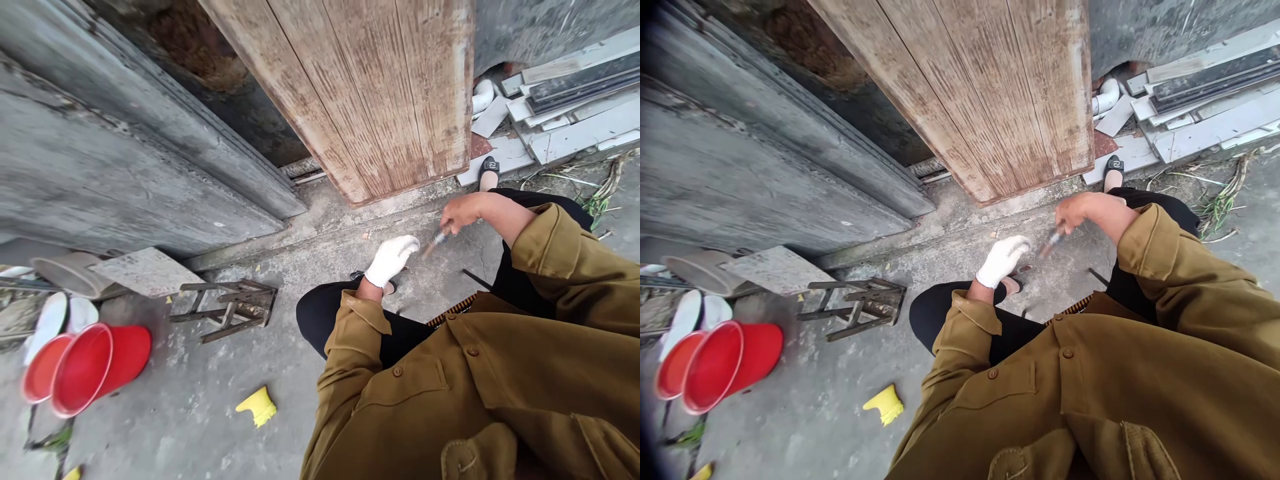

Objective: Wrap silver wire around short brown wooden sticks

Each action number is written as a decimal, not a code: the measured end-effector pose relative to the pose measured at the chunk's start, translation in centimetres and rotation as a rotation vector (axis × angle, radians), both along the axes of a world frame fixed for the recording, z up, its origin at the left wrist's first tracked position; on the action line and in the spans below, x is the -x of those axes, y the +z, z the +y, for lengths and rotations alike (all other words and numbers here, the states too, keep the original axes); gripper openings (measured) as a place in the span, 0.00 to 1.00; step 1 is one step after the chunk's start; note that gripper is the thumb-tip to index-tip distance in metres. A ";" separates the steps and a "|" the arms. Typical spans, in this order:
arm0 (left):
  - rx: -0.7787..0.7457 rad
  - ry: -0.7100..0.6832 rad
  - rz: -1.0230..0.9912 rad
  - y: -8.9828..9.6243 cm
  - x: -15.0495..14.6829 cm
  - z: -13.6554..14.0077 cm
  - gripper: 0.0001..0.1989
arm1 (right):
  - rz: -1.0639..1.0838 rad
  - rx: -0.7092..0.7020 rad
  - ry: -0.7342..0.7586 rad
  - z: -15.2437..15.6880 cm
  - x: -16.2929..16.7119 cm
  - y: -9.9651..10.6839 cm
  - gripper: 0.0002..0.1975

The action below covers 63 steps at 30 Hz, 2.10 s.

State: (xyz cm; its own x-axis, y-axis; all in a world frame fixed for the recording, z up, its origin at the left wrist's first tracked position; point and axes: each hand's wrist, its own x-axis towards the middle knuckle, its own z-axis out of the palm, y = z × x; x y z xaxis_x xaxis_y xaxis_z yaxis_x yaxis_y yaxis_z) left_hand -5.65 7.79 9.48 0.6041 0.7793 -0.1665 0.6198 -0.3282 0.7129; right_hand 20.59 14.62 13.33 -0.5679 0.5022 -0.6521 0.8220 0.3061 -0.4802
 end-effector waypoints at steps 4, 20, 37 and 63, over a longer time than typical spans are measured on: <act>-0.019 0.093 -0.026 -0.7 0.8 0.7 0.15 | 0.279 0.441 0.084 -0.7 -0.5 1.5 0.24; 0.096 -0.171 -0.106 -0.9 -0.6 -0.1 0.15 | 0.073 -0.448 -0.489 0.4 -0.9 0.9 0.28; 0.175 0.122 -0.187 -2.2 -0.4 0.4 0.14 | 0.686 0.076 -0.424 -0.8 -2.0 4.1 0.26; -0.017 0.315 -0.139 -2.7 0.7 1.5 0.12 | 0.434 0.326 0.012 -0.1 -1.1 1.1 0.27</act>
